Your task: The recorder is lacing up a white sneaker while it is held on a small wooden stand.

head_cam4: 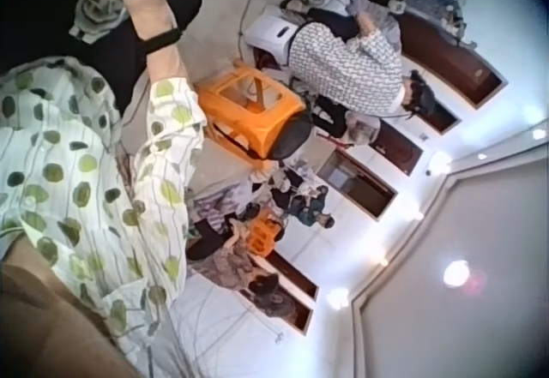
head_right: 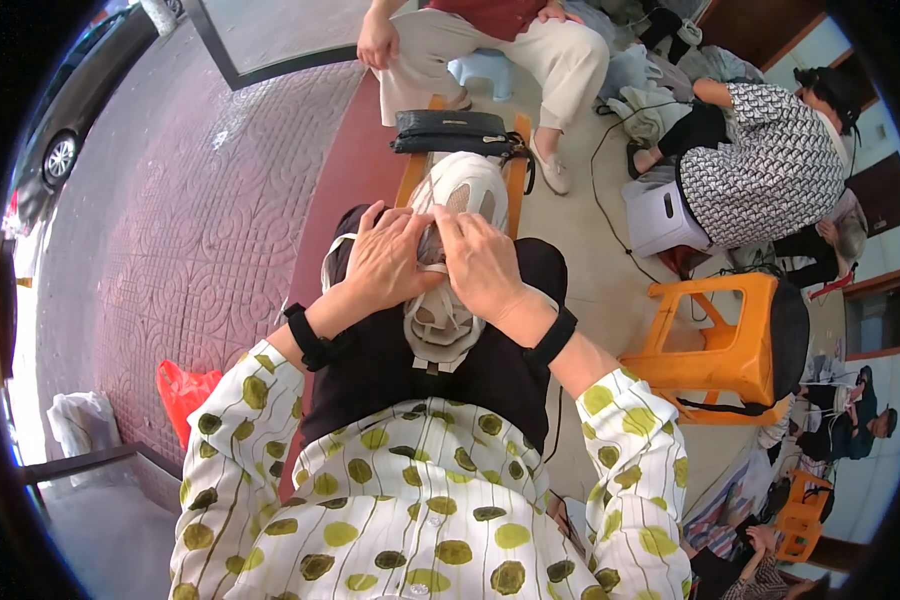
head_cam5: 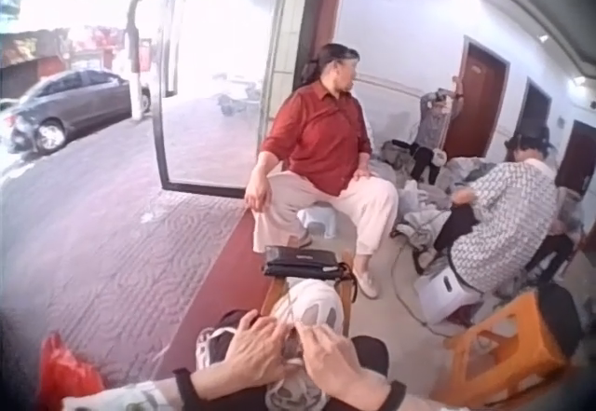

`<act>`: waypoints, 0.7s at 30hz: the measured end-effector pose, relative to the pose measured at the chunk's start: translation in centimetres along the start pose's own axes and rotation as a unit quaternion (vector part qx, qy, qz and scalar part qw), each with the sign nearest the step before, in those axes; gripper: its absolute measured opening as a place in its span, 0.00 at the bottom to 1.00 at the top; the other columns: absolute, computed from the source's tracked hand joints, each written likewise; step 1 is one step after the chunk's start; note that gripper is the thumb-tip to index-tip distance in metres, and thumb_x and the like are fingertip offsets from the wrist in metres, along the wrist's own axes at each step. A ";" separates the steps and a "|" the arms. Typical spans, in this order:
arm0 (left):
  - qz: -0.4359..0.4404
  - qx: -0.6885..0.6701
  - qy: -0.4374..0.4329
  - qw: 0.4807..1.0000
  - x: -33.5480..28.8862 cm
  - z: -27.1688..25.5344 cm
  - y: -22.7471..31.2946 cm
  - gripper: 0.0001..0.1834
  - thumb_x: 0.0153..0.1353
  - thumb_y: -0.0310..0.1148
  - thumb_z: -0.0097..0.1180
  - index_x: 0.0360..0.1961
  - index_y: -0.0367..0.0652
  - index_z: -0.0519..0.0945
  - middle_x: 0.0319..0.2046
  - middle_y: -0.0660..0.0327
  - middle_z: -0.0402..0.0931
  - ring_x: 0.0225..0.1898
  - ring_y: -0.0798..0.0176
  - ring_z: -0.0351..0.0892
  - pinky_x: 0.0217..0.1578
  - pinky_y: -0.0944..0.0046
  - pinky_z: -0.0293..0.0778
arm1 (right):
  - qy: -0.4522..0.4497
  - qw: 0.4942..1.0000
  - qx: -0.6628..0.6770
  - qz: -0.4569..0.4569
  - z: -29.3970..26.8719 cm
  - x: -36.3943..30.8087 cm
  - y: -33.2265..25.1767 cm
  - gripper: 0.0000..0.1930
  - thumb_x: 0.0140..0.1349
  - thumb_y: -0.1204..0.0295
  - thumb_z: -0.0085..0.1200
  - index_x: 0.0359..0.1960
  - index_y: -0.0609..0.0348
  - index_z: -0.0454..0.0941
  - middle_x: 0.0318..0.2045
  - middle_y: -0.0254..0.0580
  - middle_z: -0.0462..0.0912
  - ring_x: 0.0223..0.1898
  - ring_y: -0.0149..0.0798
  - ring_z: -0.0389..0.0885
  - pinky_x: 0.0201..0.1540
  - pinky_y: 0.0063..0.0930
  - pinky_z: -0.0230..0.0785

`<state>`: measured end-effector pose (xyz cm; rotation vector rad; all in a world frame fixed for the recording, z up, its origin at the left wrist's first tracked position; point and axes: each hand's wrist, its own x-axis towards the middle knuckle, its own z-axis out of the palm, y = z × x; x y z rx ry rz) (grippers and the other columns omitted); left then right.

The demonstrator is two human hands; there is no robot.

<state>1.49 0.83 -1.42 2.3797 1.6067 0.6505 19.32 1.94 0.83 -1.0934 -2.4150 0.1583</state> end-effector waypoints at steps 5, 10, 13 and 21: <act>-0.003 0.008 -0.005 1.000 -0.5 0.4 0.1 0.39 0.44 0.50 0.68 0.56 0.41 0.74 0.50 0.53 0.79 0.61 0.54 0.71 0.70 0.46 0.49 | -0.076 0.990 0.089 0.076 -0.9 1.1 0.1 0.26 0.55 0.74 0.55 0.58 0.64 0.70 0.35 0.49 0.83 0.37 0.51 0.83 0.42 0.44 0.77; 0.001 0.005 -0.022 1.000 -0.6 -0.1 0.3 0.40 0.43 0.51 0.70 0.55 0.42 0.74 0.50 0.54 0.78 0.62 0.54 0.71 0.70 0.46 0.49 | -0.139 0.908 0.335 0.210 -1.2 1.9 3.2 0.20 0.62 0.68 0.57 0.54 0.62 0.75 0.23 0.34 0.79 0.26 0.35 0.79 0.32 0.29 0.72; 0.005 -0.005 -0.011 1.000 -0.5 -0.2 0.1 0.38 0.43 0.50 0.71 0.55 0.43 0.74 0.49 0.55 0.79 0.61 0.53 0.71 0.69 0.46 0.51 | -0.101 0.740 0.607 0.270 -1.1 2.1 6.2 0.15 0.69 0.62 0.53 0.46 0.61 0.80 0.16 0.21 0.67 0.19 0.19 0.62 0.23 0.16 0.55; 0.032 -0.101 0.062 0.992 3.1 0.2 1.2 0.13 0.48 0.30 0.66 0.38 0.48 0.83 0.37 0.56 0.77 0.46 0.49 0.77 0.47 0.51 0.72 | -0.062 0.770 0.568 0.284 -1.7 2.4 6.5 0.13 0.68 0.59 0.57 0.41 0.56 0.79 0.22 0.20 0.71 0.24 0.19 0.65 0.27 0.17 0.57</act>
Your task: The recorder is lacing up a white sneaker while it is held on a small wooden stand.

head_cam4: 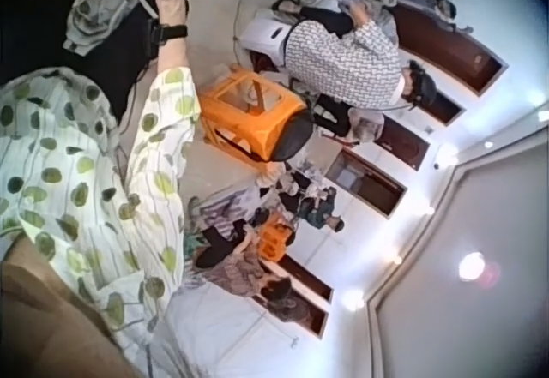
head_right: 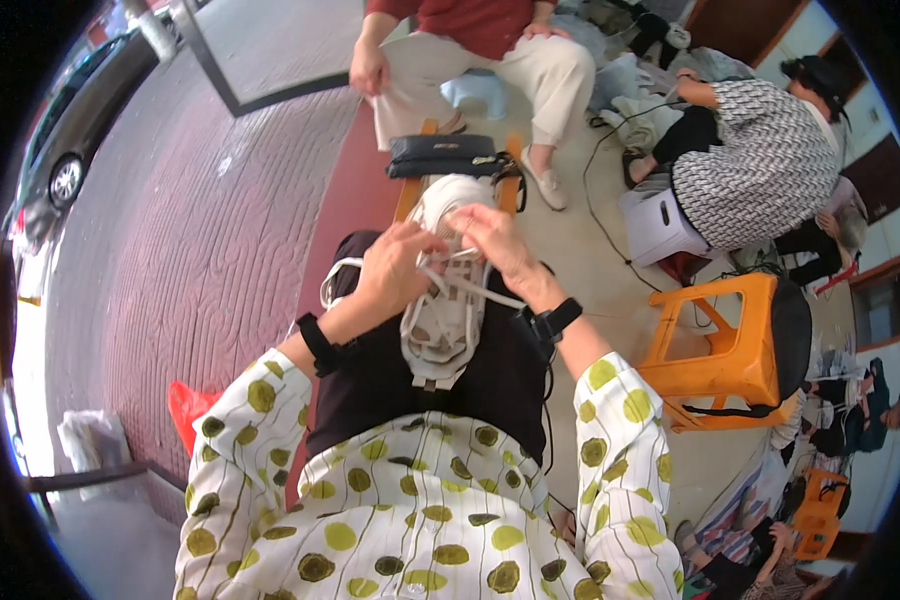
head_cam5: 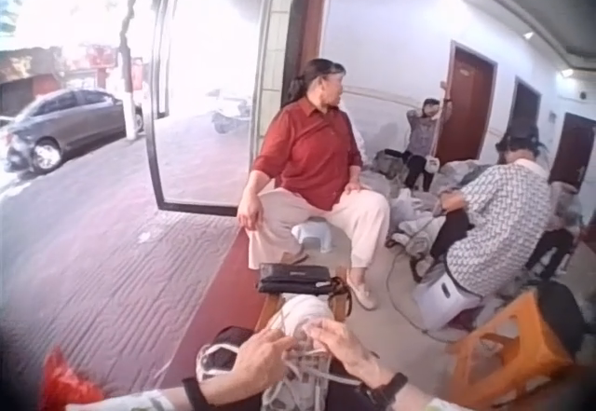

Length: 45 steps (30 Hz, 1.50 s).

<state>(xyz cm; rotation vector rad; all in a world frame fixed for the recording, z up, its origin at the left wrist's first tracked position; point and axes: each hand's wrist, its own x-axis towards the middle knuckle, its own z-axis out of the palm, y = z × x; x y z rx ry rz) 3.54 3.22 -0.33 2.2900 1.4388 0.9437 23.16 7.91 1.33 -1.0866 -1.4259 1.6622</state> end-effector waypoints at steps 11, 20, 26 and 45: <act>-0.158 -0.142 -0.111 0.971 1.3 -1.6 -2.4 0.08 0.53 0.30 0.61 0.34 0.39 0.82 0.26 0.50 0.81 0.32 0.50 0.84 0.34 0.55 0.76 | 0.021 0.978 -0.197 -0.065 2.7 -5.1 1.4 0.10 0.64 0.71 0.56 0.36 0.67 0.83 0.24 0.37 0.84 0.25 0.25 0.79 0.29 0.25 0.72; -0.006 -0.034 -0.147 0.989 -0.7 -5.8 -0.4 0.16 0.45 0.26 0.61 0.39 0.40 0.80 0.35 0.50 0.80 0.41 0.46 0.82 0.43 0.53 0.76 | -0.020 0.992 -0.127 0.003 4.2 -3.2 0.0 0.10 0.68 0.72 0.51 0.35 0.67 0.81 0.24 0.35 0.82 0.21 0.24 0.76 0.24 0.21 0.68; -0.097 -0.207 -0.372 0.900 -0.1 -11.3 -1.5 0.27 0.53 0.23 0.62 0.56 0.40 0.77 0.51 0.53 0.79 0.52 0.57 0.80 0.52 0.61 0.76 | -0.035 0.893 0.441 0.082 1.8 -3.6 1.0 0.13 0.71 0.67 0.52 0.42 0.66 0.81 0.24 0.28 0.77 0.22 0.22 0.70 0.26 0.19 0.66; -0.027 -0.186 -0.114 0.975 1.7 -5.2 3.1 0.16 0.64 0.38 0.47 0.30 0.37 0.80 0.23 0.50 0.78 0.25 0.50 0.79 0.31 0.55 0.74 | 0.018 0.997 0.002 -0.081 7.3 -3.7 3.1 0.15 0.71 0.61 0.52 0.28 0.58 0.74 0.24 0.32 0.81 0.21 0.24 0.76 0.22 0.21 0.67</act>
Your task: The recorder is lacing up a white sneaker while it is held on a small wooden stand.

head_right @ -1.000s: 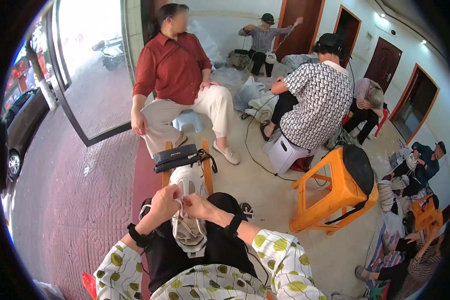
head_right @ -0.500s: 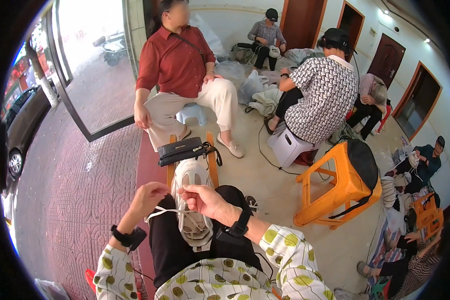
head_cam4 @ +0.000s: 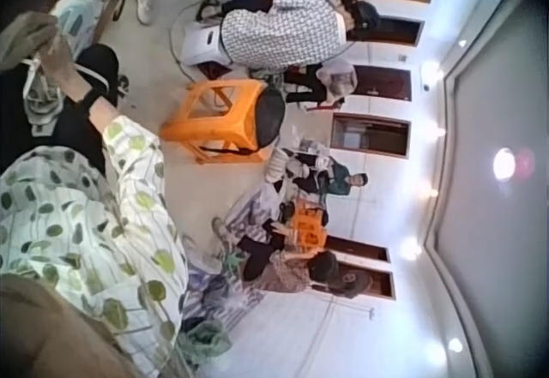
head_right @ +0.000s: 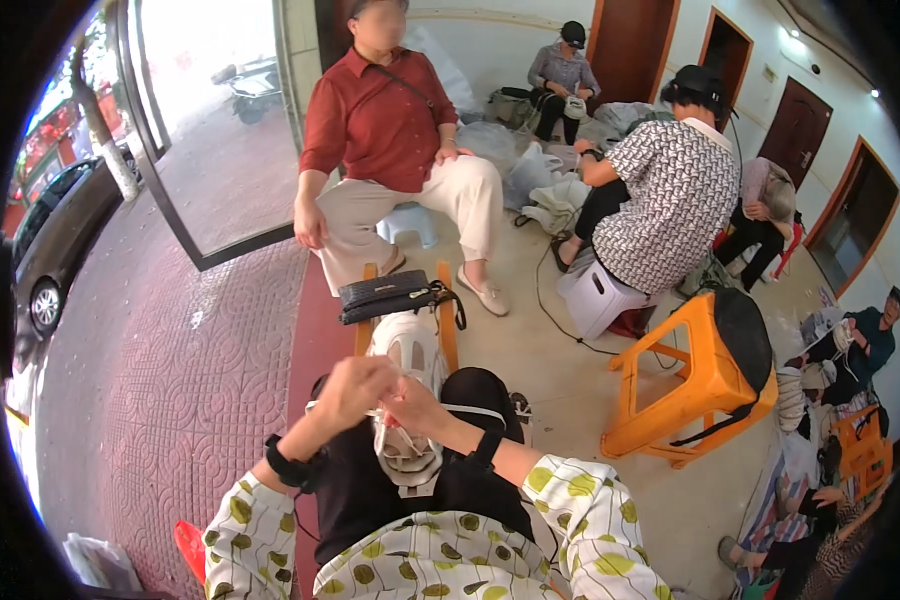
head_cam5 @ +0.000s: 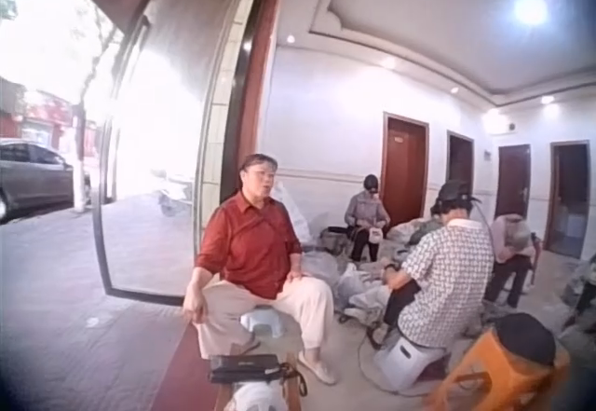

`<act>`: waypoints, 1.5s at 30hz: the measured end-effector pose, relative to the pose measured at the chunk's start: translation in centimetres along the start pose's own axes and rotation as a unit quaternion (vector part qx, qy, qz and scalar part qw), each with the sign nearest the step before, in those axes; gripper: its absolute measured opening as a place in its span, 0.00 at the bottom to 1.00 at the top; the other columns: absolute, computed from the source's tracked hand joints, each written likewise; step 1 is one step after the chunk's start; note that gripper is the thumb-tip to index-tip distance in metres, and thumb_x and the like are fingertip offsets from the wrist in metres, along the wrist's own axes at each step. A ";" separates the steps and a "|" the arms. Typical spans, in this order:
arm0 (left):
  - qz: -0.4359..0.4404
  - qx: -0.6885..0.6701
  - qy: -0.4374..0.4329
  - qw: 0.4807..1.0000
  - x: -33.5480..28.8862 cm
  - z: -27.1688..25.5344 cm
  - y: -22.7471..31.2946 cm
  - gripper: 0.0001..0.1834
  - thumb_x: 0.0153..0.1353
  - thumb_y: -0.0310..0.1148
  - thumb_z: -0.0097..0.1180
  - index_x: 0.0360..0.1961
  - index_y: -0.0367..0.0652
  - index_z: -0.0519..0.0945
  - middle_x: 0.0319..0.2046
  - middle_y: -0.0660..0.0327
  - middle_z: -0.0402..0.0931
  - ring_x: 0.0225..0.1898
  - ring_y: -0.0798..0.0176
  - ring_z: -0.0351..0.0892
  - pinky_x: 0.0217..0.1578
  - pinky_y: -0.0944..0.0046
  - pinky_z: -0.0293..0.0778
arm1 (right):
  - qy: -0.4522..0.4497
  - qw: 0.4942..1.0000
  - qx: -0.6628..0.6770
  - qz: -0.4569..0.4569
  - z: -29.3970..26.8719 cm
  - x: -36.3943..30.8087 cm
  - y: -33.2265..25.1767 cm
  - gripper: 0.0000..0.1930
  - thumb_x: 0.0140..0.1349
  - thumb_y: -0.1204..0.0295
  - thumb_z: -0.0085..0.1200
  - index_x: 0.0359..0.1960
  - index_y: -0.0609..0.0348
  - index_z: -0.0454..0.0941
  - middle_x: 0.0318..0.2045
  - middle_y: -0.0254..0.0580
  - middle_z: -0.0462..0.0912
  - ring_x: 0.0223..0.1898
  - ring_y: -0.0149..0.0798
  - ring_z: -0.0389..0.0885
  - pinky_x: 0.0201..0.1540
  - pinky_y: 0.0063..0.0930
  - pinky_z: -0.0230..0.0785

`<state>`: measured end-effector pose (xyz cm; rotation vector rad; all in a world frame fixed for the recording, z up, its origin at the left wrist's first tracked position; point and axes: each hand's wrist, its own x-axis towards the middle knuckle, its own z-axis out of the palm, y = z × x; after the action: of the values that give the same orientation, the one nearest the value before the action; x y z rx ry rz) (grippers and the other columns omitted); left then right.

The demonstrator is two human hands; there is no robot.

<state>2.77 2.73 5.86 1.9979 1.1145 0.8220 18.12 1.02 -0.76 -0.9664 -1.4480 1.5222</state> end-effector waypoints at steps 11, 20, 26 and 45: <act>-0.080 -0.011 -0.025 0.996 -2.4 1.2 -4.5 0.11 0.60 0.30 0.56 0.44 0.41 0.80 0.24 0.54 0.81 0.25 0.55 0.83 0.32 0.57 0.77 | -0.081 0.932 0.352 -0.042 -2.8 1.2 -7.0 0.15 0.73 0.68 0.45 0.31 0.61 0.79 0.28 0.40 0.81 0.22 0.30 0.74 0.26 0.25 0.67; -0.071 -0.209 0.076 0.972 -0.4 -4.9 3.8 0.17 0.73 0.36 0.46 0.30 0.36 0.79 0.18 0.67 0.72 0.19 0.74 0.71 0.22 0.72 0.68 | -0.023 0.999 0.012 0.036 -1.4 -0.7 -0.6 0.20 0.70 0.70 0.49 0.59 0.70 0.72 0.30 0.39 0.85 0.21 0.25 0.76 0.26 0.20 0.71; -0.042 -0.196 0.046 0.979 -1.9 -2.5 5.9 0.12 0.73 0.32 0.48 0.41 0.37 0.80 0.21 0.66 0.73 0.21 0.75 0.70 0.23 0.72 0.68 | -0.020 0.999 0.033 -0.016 -1.3 1.0 -2.0 0.10 0.70 0.68 0.50 0.38 0.63 0.79 0.25 0.34 0.80 0.22 0.27 0.76 0.26 0.22 0.70; 0.111 -0.149 0.276 0.943 -1.0 -12.1 7.2 0.15 0.74 0.34 0.42 0.39 0.37 0.80 0.29 0.66 0.73 0.28 0.74 0.68 0.30 0.72 0.65 | -0.036 0.997 -0.061 0.032 -2.3 2.3 -4.0 0.16 0.67 0.75 0.53 0.56 0.64 0.78 0.34 0.35 0.85 0.26 0.21 0.76 0.32 0.16 0.72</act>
<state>-3.99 2.21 18.23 1.6950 0.9820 1.6394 19.50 4.09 3.14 -1.0491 -1.5903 1.5426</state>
